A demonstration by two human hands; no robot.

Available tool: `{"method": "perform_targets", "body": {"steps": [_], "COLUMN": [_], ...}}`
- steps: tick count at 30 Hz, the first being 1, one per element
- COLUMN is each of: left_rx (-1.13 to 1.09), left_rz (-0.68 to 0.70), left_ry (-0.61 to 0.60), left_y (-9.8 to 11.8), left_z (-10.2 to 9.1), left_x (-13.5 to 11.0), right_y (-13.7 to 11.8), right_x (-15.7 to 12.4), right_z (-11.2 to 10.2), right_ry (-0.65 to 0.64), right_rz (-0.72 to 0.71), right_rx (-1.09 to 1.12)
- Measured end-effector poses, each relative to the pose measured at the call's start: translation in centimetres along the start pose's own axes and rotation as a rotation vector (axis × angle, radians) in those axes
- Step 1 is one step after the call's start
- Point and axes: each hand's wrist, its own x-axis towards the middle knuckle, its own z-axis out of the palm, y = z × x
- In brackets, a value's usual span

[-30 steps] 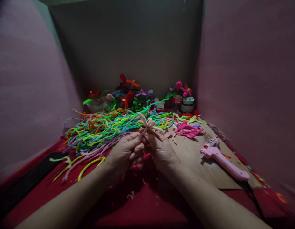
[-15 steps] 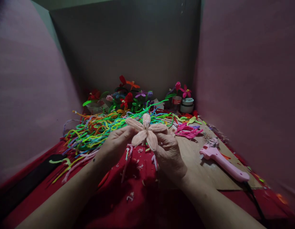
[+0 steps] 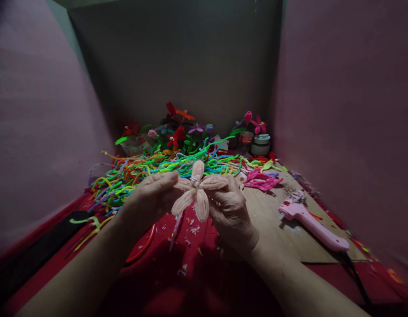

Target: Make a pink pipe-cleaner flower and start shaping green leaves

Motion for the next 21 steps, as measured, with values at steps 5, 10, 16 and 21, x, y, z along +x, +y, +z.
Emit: {"method": "perform_targets", "body": {"steps": [5, 10, 16, 21], "left_rx": [-0.109, -0.125, -0.001, 0.069], "left_rz": [-0.079, -0.261, -0.108, -0.02], "left_ry": [0.009, -0.218, -0.163, -0.09], "left_y": [-1.1, -0.6, -0.9, -1.8], "left_z": [-0.2, -0.2, 0.8, 0.7], "left_x": [0.7, 0.3, -0.3, 0.2], "right_y": [0.0, 0.3, 0.0, 0.0], "right_x": [-0.2, -0.2, 0.0, 0.0], "right_z": [0.1, 0.0, 0.0, 0.1], "right_ry": [-0.005, 0.023, 0.023, 0.036], "right_rz": [0.036, 0.045, 0.004, 0.006], "right_rx": [-0.012, -0.09, -0.122, -0.126]}}
